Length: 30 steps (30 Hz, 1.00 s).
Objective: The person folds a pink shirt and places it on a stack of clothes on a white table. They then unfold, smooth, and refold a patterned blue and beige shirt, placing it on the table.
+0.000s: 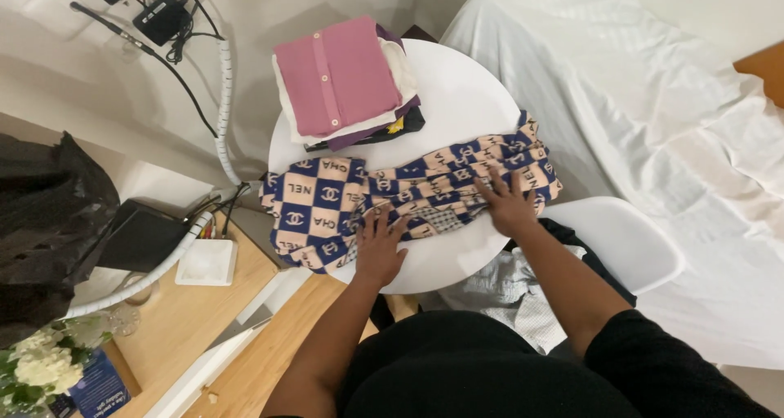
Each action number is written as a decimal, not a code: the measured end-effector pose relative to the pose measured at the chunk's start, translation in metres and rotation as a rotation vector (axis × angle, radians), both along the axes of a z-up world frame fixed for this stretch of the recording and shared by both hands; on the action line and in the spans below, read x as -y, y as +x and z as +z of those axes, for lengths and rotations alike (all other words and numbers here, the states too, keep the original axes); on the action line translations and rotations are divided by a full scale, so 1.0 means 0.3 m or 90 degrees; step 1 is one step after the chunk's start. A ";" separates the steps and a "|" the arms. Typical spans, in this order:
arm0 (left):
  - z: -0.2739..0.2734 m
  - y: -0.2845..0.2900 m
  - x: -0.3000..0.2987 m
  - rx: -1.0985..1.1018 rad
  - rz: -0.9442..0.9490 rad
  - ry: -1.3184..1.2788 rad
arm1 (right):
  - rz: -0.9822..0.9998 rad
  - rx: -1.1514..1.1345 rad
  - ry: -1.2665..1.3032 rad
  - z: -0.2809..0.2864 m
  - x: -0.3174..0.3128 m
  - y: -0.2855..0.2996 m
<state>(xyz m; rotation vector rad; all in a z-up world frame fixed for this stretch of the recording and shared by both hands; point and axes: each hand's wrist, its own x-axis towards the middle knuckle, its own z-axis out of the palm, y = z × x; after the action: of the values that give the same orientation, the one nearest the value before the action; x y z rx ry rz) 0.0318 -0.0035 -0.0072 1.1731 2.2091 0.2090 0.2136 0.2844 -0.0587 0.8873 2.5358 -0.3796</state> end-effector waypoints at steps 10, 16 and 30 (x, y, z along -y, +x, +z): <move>0.001 0.048 0.001 -0.046 -0.172 0.032 | -0.171 0.158 0.082 0.317 0.027 -0.020; -0.073 0.034 0.019 -0.054 -0.128 0.124 | 0.117 -0.078 0.140 0.120 0.286 -0.136; -0.155 -0.040 0.193 -0.109 0.072 0.104 | 0.306 -0.154 0.079 0.084 0.242 -0.041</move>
<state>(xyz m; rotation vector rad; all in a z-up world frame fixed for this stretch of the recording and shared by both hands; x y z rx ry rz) 0.0198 -0.0613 -0.0536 1.1915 2.4500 0.3525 0.2011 0.2119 -0.0335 0.2583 2.9072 -0.1856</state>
